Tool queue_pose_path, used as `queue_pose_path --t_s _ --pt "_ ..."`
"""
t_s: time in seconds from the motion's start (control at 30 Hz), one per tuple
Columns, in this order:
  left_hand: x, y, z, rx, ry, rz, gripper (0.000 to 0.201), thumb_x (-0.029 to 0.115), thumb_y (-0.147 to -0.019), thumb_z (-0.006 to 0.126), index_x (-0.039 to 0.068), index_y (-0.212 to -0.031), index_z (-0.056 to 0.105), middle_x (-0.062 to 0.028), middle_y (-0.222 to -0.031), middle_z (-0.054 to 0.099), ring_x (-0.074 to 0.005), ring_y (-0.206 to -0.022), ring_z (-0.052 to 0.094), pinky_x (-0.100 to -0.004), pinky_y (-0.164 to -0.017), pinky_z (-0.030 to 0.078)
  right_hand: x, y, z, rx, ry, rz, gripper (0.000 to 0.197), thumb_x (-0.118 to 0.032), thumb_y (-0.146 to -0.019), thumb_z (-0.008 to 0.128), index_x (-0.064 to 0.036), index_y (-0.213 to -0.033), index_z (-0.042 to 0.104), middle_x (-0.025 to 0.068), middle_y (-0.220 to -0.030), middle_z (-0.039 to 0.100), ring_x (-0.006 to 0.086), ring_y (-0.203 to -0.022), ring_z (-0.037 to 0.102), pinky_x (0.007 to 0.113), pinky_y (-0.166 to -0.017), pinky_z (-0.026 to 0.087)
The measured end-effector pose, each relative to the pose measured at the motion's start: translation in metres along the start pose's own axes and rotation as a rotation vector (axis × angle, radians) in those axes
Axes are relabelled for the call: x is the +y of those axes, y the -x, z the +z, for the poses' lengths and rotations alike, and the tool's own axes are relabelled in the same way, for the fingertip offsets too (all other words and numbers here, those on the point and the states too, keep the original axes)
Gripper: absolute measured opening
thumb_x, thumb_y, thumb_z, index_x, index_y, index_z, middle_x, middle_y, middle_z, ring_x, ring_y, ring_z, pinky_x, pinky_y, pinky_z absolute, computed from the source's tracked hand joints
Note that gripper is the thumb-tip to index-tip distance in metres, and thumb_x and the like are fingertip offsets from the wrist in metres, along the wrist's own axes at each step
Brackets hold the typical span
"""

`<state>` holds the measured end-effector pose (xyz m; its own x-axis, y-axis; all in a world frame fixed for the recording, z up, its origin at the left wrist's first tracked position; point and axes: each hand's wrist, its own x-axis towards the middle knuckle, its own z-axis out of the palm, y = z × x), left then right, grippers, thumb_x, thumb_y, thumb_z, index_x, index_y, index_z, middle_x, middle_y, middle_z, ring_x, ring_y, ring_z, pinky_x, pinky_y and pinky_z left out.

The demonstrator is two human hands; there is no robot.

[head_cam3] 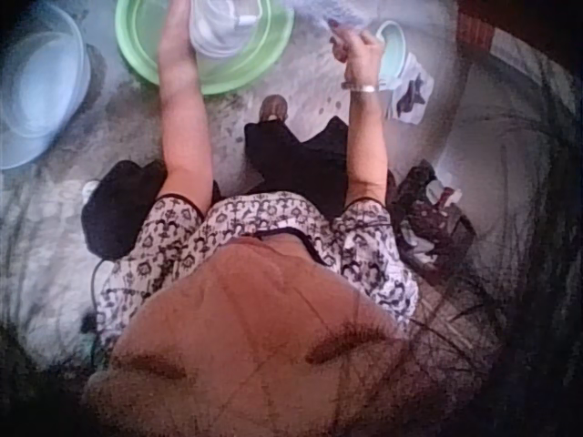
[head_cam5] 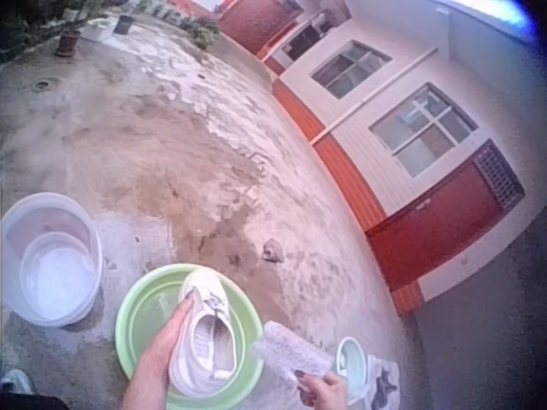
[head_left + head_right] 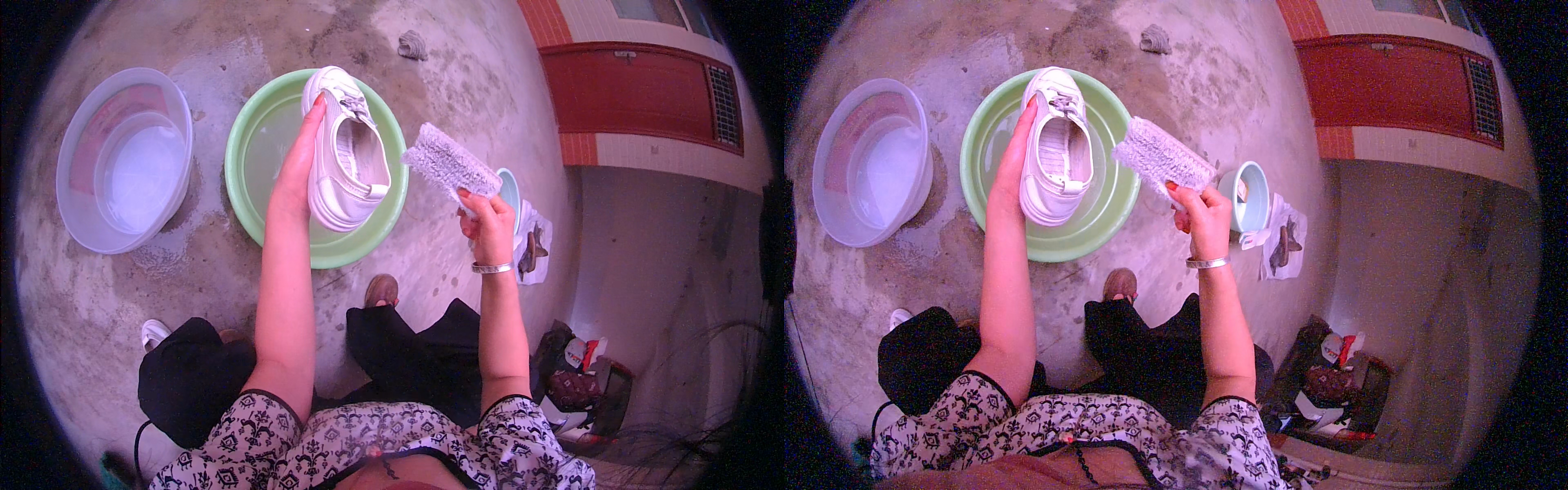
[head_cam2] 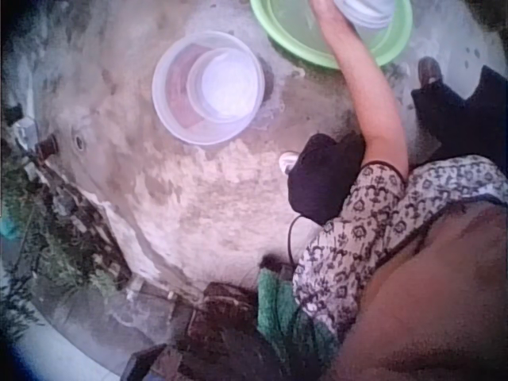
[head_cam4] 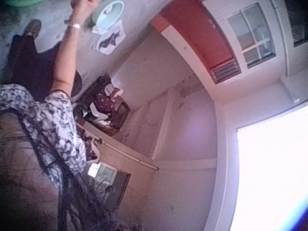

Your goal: The person washes a pair of white shoes in a basin of soapy water, scrubbing the surface and interior with a brush and rinsing them.

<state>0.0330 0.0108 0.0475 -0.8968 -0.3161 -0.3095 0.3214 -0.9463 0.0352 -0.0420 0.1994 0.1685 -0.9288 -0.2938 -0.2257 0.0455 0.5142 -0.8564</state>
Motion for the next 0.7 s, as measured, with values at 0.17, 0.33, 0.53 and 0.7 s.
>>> queue_pose_path --t_s 0.17,0.33,0.53,0.7 --pt "-0.001 -0.002 -0.002 0.050 -0.041 -0.022 0.044 0.038 -0.080 0.049 0.005 -0.110 0.048 -0.0058 -0.097 0.056 -0.0149 -0.084 0.054 -0.0265 -0.074 0.045 -0.006 0.007 0.000 -0.001 0.071 -0.174 0.015 -0.008 -0.068 0.059 0.0020 -0.079 0.059 0.0044 -0.063 0.057 0.0077 -0.041 0.046 0.020 -0.036 0.034" --pt "-0.004 -0.003 -0.003 0.038 -0.089 -0.037 0.047 0.038 -0.079 0.050 0.003 -0.111 0.047 -0.0068 -0.096 0.056 -0.0155 -0.084 0.054 -0.0270 -0.073 0.045 -0.022 0.020 0.012 -0.098 0.259 -0.440 0.020 -0.008 -0.064 0.064 0.0010 -0.081 0.058 0.0051 -0.065 0.056 0.0102 -0.048 0.051 0.022 -0.041 0.038" --pt "-0.011 0.001 0.006 0.033 -0.335 0.159 0.050 0.035 -0.078 0.054 0.001 -0.113 0.042 -0.0082 -0.096 0.054 -0.0154 -0.082 0.054 -0.0269 -0.071 0.045 -0.018 0.016 0.028 -0.380 1.061 -0.754 0.047 -0.013 -0.062 0.064 -0.0025 -0.104 0.048 0.0134 -0.074 0.052 0.0257 -0.058 0.054 0.034 -0.054 0.045" --pt "-0.017 -0.002 0.004 -0.056 -0.403 0.176 0.049 0.032 -0.077 0.056 0.000 -0.112 0.041 -0.0073 -0.095 0.053 -0.0143 -0.080 0.053 -0.0257 -0.069 0.045 -0.030 0.019 0.038 -0.660 0.849 -0.588 0.066 -0.015 -0.062 0.063 -0.0080 -0.121 0.033 0.0210 -0.087 0.047 0.0344 -0.079 0.050 0.039 -0.069 0.041"
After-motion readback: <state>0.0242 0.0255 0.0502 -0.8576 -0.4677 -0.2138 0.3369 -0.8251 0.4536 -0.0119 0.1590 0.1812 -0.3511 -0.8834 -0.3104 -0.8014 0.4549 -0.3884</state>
